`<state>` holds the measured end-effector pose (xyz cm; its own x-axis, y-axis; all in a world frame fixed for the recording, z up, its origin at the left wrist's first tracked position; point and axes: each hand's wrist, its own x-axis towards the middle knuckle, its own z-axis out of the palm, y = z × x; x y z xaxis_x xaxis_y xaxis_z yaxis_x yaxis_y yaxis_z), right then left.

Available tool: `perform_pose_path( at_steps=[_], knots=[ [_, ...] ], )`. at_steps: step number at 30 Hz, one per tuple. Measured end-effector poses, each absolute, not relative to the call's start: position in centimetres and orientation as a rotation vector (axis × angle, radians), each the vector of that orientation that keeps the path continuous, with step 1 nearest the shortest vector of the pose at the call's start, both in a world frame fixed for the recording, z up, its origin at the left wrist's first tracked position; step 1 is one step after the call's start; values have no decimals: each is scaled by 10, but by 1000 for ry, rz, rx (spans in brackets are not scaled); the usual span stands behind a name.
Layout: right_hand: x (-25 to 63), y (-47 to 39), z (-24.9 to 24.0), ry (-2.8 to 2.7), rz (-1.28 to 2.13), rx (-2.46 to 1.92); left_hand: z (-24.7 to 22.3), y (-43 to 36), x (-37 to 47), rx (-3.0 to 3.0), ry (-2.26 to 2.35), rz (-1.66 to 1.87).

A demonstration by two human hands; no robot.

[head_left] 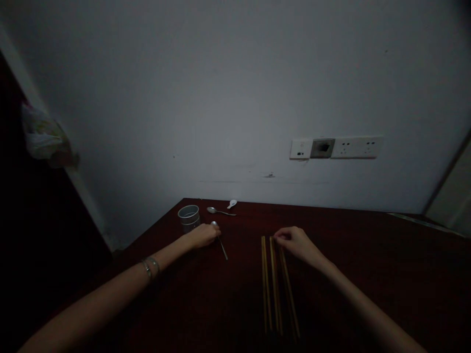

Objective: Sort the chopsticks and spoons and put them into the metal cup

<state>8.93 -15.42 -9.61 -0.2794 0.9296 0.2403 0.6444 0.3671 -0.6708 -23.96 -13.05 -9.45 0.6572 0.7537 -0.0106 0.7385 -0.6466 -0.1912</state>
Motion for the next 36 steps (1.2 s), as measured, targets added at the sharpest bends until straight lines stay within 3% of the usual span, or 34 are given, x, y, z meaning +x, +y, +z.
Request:
perform_pose_path(
  at_steps=[9,26,31,36],
  knots=[
    [98,-152,-91,-1952,709,-1342,-113,-122,-242,-2682,-1086,158],
    [102,-154,-84,-1930,745,-1297,-104,-120,-235,-2585,-798,221],
    [106,-157,-68,-1831,763,-1277,-73,-117,-223,-2649,-1010,-162],
    [109,-167,-47,-1713,814,-1189,-38,-119,-178,-2718,-1291,-944]
  ],
)
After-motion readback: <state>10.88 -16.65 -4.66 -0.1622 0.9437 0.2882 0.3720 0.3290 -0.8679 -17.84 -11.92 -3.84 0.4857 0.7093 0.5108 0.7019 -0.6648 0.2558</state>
